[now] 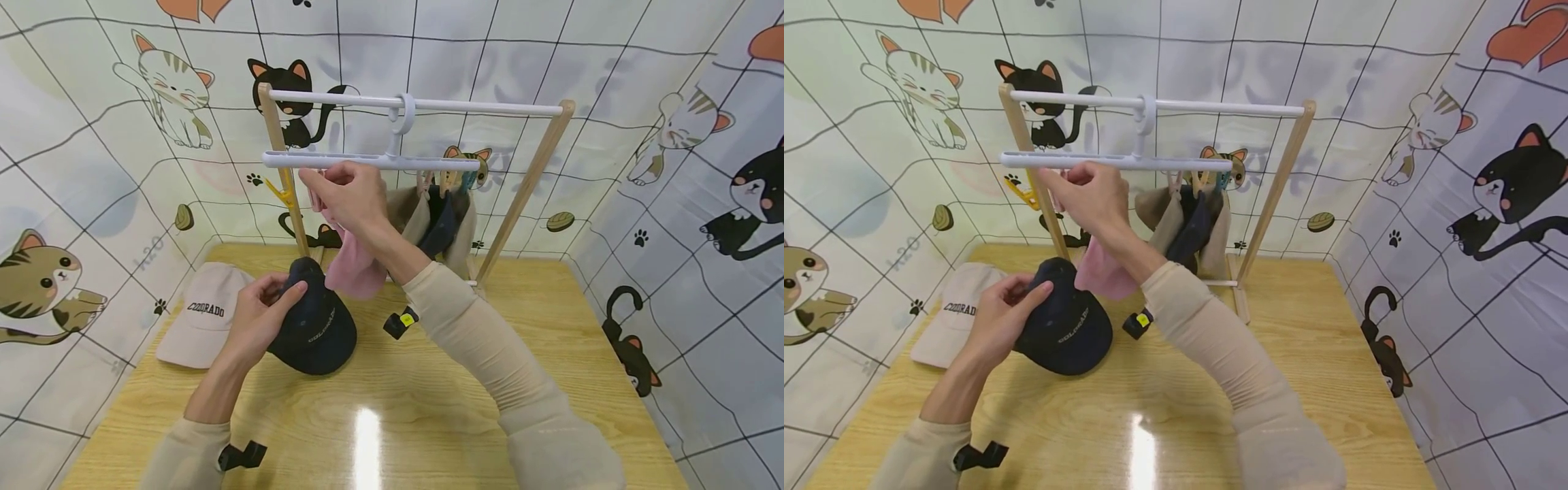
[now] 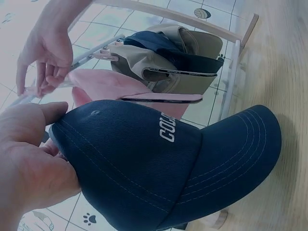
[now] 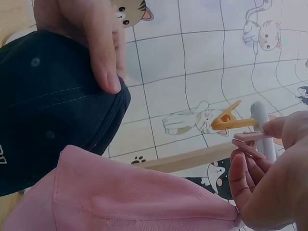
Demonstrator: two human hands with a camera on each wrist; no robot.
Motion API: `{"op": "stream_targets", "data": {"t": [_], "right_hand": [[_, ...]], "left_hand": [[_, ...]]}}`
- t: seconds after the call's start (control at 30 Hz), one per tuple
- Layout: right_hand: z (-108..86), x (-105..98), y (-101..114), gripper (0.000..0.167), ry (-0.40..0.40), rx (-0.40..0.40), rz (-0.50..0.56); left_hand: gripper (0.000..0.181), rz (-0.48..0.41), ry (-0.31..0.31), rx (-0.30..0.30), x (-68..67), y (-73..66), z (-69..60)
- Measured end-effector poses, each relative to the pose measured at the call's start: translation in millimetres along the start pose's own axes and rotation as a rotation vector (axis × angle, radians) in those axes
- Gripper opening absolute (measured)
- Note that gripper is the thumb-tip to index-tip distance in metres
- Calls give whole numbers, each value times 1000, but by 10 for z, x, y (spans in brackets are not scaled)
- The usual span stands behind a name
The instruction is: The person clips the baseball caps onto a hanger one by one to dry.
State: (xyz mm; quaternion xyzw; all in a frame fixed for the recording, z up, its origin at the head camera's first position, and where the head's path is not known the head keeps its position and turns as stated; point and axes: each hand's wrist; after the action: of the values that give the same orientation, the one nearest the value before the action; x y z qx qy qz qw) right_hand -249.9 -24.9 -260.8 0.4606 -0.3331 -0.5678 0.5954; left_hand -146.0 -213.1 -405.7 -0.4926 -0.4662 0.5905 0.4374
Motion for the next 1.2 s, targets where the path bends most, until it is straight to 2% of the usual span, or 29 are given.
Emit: {"op": "stream_targets", "data": {"t": [0.13, 0.3, 0.43, 0.63, 0.8, 1.1, 1.2], "right_hand": [[23, -46, -17, 32, 12, 6, -100], [54, -114, -45, 38, 34, -13, -247], [90, -164, -71, 41, 44, -15, -314], [138, -226, -93, 39, 32, -3, -415], [153, -262, -113, 39, 49, 1, -454], [145, -305, -152, 43, 87, 0, -484], [142, -310, -159, 42, 88, -17, -508]], "left_hand": [[35, -8, -2, 22, 56, -42, 32], [34, 49, -60, 81, 159, -107, 95], [33, 112, -118, 140, 259, -187, 152], [31, 112, -157, 229, 381, -287, 274], [30, 108, -163, 267, 449, -327, 357], [31, 261, -203, 291, 569, -381, 481], [29, 279, -210, 305, 604, -409, 513]]}}
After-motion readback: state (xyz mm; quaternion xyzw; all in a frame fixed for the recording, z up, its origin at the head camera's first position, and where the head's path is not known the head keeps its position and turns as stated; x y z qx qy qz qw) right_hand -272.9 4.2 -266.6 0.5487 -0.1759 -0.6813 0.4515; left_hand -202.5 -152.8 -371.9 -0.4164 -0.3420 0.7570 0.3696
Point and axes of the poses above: each hand's wrist, its own z-axis towards the middle knuckle, its own x-axis out of the palm, y = z × x, and after that the axes turned 3 degrees about -x, right-handed
